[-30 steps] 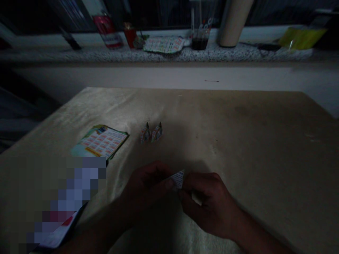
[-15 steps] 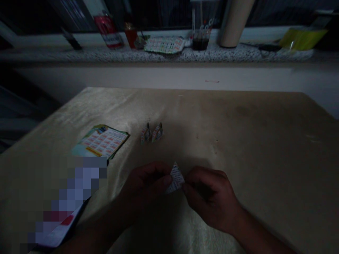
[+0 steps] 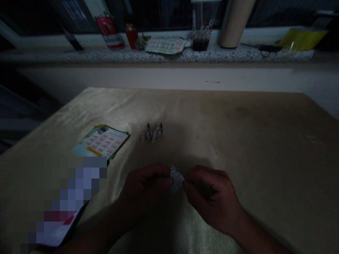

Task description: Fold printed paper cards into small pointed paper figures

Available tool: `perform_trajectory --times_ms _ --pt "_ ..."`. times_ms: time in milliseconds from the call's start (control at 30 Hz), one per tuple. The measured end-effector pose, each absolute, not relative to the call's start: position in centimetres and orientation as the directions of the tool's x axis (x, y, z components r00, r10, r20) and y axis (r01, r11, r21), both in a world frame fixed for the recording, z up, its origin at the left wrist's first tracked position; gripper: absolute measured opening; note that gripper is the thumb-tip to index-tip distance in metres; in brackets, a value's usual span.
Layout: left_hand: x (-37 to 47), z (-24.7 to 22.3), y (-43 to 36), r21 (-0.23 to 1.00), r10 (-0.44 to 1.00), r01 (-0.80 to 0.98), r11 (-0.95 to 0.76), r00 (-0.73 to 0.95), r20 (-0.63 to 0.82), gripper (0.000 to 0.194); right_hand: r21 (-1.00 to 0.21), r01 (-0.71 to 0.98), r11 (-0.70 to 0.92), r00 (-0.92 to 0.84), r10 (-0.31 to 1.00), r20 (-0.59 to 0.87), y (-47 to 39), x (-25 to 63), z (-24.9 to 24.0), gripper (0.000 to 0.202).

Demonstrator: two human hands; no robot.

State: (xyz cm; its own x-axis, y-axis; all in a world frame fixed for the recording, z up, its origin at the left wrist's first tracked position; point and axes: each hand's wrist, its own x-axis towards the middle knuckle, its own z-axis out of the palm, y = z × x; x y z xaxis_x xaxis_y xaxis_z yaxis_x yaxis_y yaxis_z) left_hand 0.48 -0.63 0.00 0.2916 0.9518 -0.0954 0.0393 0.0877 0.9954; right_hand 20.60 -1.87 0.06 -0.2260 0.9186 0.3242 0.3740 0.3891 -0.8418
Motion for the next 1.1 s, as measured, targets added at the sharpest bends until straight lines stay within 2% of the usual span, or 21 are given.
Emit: perform_trajectory --times_ms 333,733,900,1100 --pt "0.54 -0.11 -0.61 0.991 0.950 0.135 -0.016 0.311 -0.027 0.010 -0.890 0.330 0.315 -0.197 0.945 0.261 -2.00 19.99 0.15 0.013" --pt "0.43 0.07 -0.62 0.994 0.947 0.099 -0.054 0.321 0.019 0.008 -0.926 0.310 0.217 -0.196 0.967 0.161 -2.19 19.85 0.27 0.015" --pt "0.79 -0.01 -0.79 0.996 0.953 0.073 -0.044 0.301 0.020 0.007 -0.904 0.344 0.253 -0.194 0.961 0.195 -2.22 20.05 0.40 0.015" --pt "0.77 0.15 -0.83 0.994 0.957 0.083 -0.071 0.288 0.044 0.006 -0.920 0.304 0.248 -0.191 0.962 0.196 -2.13 19.80 0.44 0.012"
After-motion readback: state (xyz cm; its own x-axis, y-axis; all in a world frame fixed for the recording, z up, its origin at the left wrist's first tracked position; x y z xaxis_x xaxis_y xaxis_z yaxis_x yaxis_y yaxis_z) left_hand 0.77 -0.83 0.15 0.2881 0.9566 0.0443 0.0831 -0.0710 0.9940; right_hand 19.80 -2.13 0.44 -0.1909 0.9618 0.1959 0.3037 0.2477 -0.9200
